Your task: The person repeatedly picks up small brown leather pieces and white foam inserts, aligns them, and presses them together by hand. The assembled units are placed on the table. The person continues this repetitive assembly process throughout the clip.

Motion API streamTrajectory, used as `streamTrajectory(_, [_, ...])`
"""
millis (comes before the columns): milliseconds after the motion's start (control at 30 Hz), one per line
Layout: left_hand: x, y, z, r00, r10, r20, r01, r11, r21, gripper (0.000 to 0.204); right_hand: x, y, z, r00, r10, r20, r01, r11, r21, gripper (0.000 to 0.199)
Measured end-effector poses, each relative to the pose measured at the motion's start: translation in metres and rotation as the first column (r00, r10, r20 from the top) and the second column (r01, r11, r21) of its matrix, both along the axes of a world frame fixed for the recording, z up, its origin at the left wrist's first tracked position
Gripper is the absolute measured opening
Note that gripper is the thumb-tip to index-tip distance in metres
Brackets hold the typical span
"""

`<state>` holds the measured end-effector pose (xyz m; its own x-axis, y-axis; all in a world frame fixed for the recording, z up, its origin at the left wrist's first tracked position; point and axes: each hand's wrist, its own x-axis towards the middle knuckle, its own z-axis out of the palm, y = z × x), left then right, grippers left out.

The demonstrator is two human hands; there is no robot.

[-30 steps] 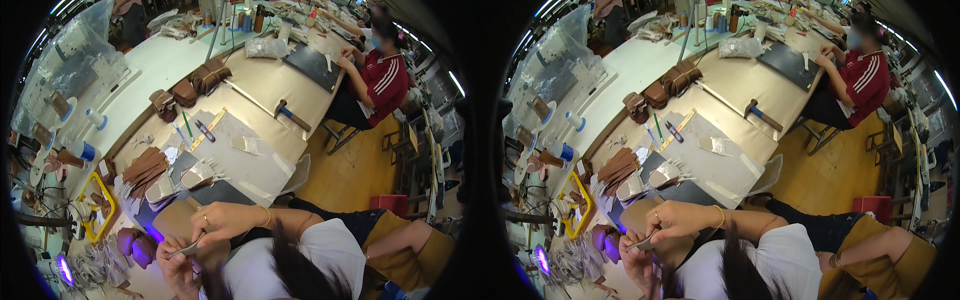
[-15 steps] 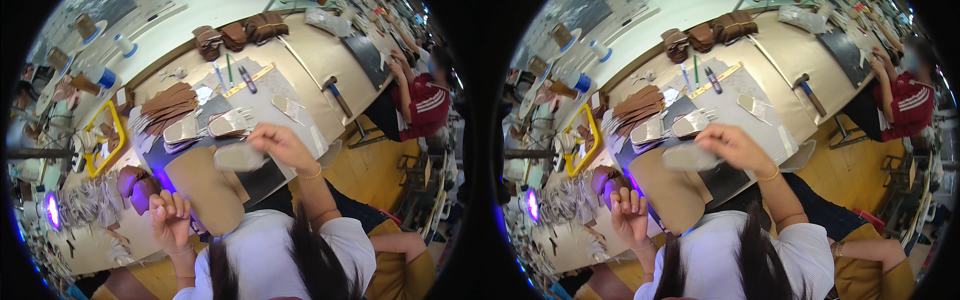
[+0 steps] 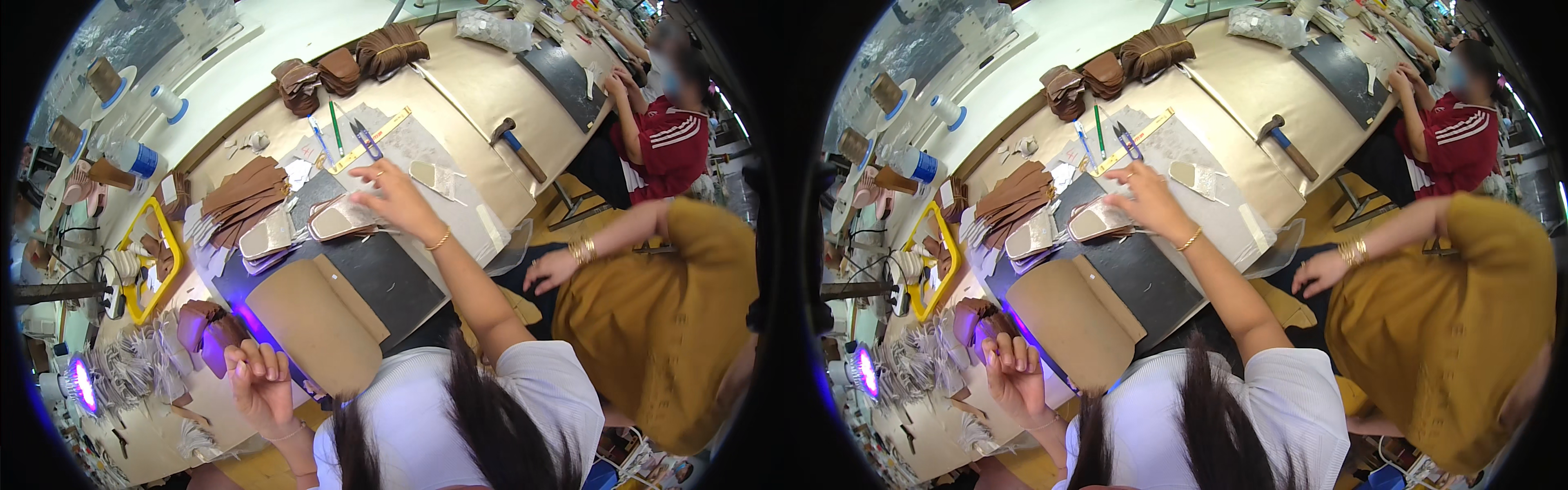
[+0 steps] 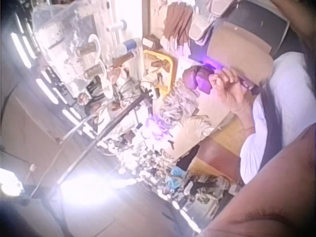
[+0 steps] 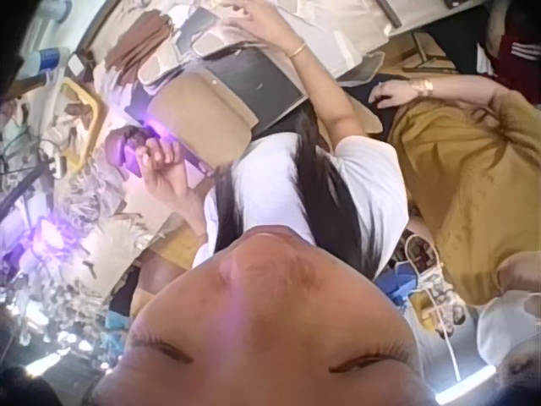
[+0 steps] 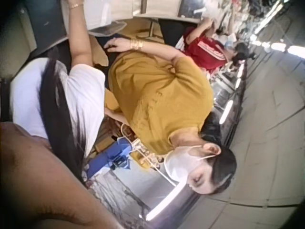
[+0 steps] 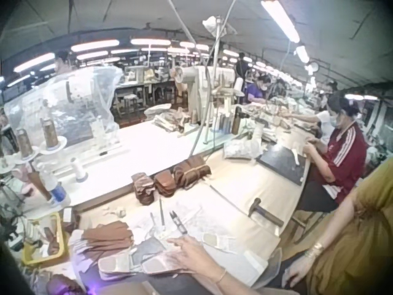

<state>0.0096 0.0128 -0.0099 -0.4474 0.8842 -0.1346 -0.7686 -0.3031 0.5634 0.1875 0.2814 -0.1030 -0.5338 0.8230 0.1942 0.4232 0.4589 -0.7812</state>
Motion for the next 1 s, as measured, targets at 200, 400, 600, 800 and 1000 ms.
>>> streamTrajectory(200, [-0.004, 0.003, -0.001, 1.0, -0.023, 0.001, 0.023, 1.0, 0.008, 0.009, 0.063, 0.018, -0.011, 0.865, -0.392, 0.313, 0.314, 0.909, 0.273, 0.037])
streamTrajectory(400, [-0.005, 0.005, 0.0, 1.0, -0.022, -0.014, 0.022, 1.0, 0.017, 0.01, 0.085, 0.016, -0.01, 0.755, -0.451, 0.476, 0.387, 0.892, 0.231, 0.041])
streamTrajectory(600, [-0.008, 0.0, -0.001, 0.999, 0.021, -0.031, -0.02, 1.0, 0.01, 0.01, 0.08, 0.015, -0.007, 0.777, -0.465, 0.424, 0.355, 0.88, 0.315, 0.036])
streamTrajectory(800, [-0.012, -0.005, -0.002, 0.997, 0.057, -0.06, -0.057, 0.998, 0.002, 0.009, 0.084, 0.013, -0.01, 0.809, -0.442, 0.388, 0.288, 0.872, 0.395, 0.032])
streamTrajectory(1000, [-0.019, -0.013, -0.003, 0.983, 0.161, -0.094, -0.163, 0.986, -0.021, 0.007, 0.085, 0.02, -0.008, 0.831, -0.407, 0.38, 0.266, 0.89, 0.371, 0.03])
